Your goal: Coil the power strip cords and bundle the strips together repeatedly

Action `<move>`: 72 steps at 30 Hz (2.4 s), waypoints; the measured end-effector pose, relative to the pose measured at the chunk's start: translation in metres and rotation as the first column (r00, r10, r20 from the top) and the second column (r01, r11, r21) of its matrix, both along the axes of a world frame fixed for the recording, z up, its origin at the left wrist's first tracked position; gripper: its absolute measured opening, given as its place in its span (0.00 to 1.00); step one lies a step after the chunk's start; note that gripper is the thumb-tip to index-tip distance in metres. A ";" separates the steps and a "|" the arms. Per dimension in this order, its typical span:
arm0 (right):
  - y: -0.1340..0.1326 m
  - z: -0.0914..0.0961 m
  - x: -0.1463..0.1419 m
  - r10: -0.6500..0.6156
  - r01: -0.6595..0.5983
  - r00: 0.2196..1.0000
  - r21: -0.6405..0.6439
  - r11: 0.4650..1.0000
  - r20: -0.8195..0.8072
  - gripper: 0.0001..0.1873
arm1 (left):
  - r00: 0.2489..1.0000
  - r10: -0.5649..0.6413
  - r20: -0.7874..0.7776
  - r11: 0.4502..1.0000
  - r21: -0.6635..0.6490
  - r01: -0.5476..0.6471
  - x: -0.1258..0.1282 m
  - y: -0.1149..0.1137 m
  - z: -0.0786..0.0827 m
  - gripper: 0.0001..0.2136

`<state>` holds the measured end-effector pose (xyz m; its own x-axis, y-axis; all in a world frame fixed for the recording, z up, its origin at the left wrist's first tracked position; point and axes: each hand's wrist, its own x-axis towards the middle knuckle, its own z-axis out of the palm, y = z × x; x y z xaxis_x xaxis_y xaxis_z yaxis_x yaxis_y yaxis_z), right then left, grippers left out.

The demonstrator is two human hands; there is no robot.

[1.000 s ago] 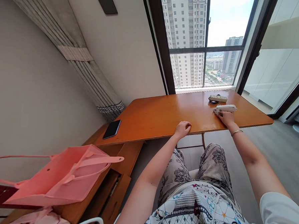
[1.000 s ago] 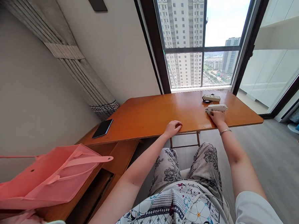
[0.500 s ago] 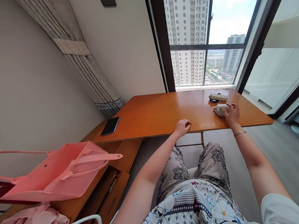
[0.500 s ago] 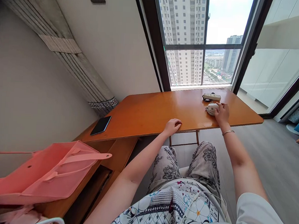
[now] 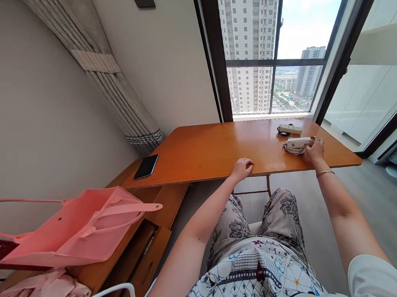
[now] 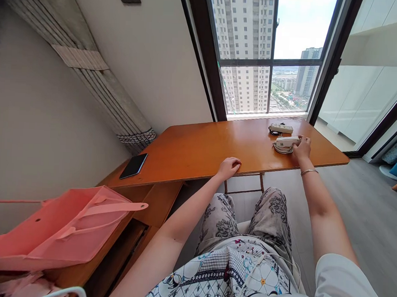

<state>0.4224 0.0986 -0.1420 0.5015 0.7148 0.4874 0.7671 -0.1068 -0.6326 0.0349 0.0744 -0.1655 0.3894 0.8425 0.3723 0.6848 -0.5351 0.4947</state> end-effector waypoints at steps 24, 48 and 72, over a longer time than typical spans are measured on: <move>-0.022 -0.013 -0.025 -0.089 0.089 0.996 0.075 0.993 -0.005 0.38 | 1.000 -0.006 -0.011 1.000 -0.007 0.006 0.000 -0.002 0.003 0.09; -0.022 -0.018 -0.113 0.585 -0.495 0.753 -0.326 0.806 0.303 0.12 | 0.978 0.196 -0.077 0.981 0.008 -0.196 -0.022 0.014 0.000 0.11; -0.029 -0.017 -0.113 0.447 -0.462 0.836 -0.030 0.886 0.317 0.16 | 0.969 0.188 -0.162 0.982 0.007 -0.189 -0.020 0.006 0.006 0.11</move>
<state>0.3095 0.0701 -0.1590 -0.0544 0.7984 0.5996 0.8770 0.3253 -0.3536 0.0145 0.0809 -0.1600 0.2775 0.9093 0.3102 0.8441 -0.3849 0.3733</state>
